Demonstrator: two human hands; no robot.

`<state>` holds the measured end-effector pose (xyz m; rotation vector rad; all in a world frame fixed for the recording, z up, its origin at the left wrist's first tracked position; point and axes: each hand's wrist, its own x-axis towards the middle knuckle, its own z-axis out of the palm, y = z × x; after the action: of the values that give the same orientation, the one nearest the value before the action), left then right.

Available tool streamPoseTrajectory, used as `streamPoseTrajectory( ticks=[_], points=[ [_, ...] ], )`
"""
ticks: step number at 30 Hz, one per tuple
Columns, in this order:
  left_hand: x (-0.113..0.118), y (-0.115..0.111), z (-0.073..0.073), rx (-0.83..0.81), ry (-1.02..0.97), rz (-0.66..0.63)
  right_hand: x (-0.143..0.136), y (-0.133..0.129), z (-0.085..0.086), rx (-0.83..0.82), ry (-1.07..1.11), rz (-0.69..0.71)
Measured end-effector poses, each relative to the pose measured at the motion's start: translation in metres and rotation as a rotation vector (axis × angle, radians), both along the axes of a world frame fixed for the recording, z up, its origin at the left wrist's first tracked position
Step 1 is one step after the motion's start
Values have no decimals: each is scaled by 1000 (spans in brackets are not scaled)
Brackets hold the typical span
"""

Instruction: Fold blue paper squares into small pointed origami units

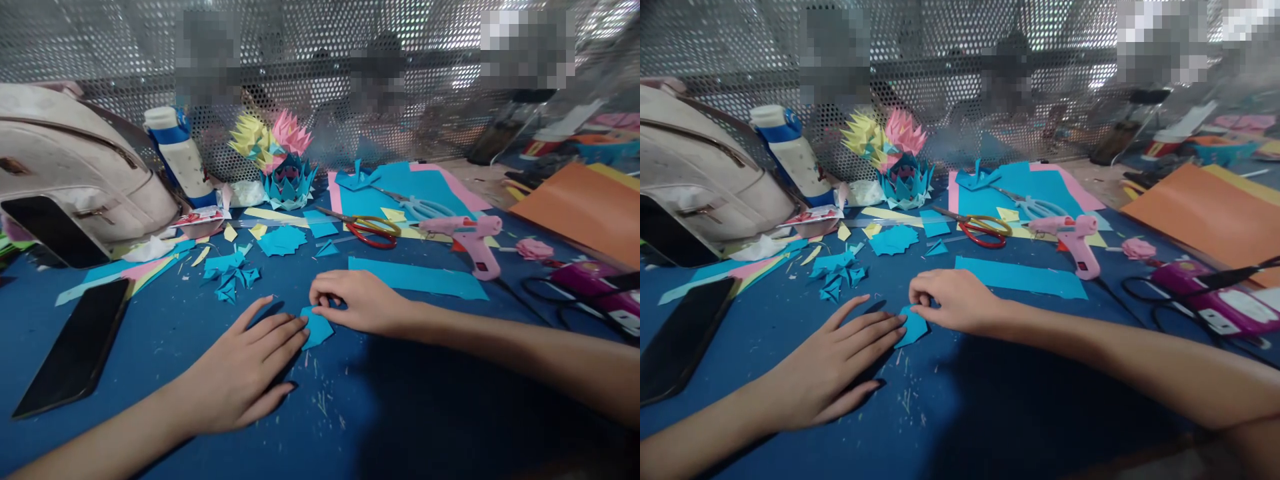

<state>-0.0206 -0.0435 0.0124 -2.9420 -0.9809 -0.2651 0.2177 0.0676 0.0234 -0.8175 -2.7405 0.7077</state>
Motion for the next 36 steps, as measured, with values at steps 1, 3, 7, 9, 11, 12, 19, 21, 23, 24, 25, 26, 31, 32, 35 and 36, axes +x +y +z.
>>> streamPoseTrajectory(
  ticks=[1, 3, 7, 9, 11, 12, 19, 21, 23, 24, 25, 26, 31, 32, 35, 36],
  points=[
    [0, 0, 0, -14, -4, 2, 0, -1, -2, 14, 18, 0],
    [0, 1, 0, -42, -15, 9, 0, -2, -5, 42, 60, 7],
    [-1, 1, -1, -85, -7, 40, 1, -2, -9, 86, 125, 4],
    [-1, 2, -1, -93, 7, 57, 1, -2, -10, 99, 135, -3],
    [0, 3, -1, -97, 11, 69, 0, -1, -10, 108, 137, -6],
    [0, 3, -1, -101, 9, 74, 0, -1, -10, 111, 136, -7],
    [0, 4, 0, -103, 34, 78, 4, -1, -10, 266, 130, 81],
    [1, 4, 0, -95, 37, 75, 6, 0, -11, 367, 118, 131],
    [2, 5, 1, -90, 28, 69, 7, 1, -12, 453, 86, 176],
    [2, 5, 1, -90, 21, 65, 7, 1, -13, 484, 67, 194],
    [3, 6, 1, -92, 10, 64, 8, 2, -12, 509, 53, 210],
    [4, 6, 1, -95, -3, 65, 8, 2, -12, 528, 42, 225],
    [6, 8, 1, -105, -46, 68, 7, 4, -8, 579, 46, 295],
    [6, 8, 1, -103, -49, 64, 8, 5, -7, 581, 46, 306],
    [6, 8, 1, -94, -70, 61, 8, 7, -6, 546, 39, 327],
    [6, 9, 0, -92, -75, 59, 9, 8, -6, 517, 43, 318]
  ],
)
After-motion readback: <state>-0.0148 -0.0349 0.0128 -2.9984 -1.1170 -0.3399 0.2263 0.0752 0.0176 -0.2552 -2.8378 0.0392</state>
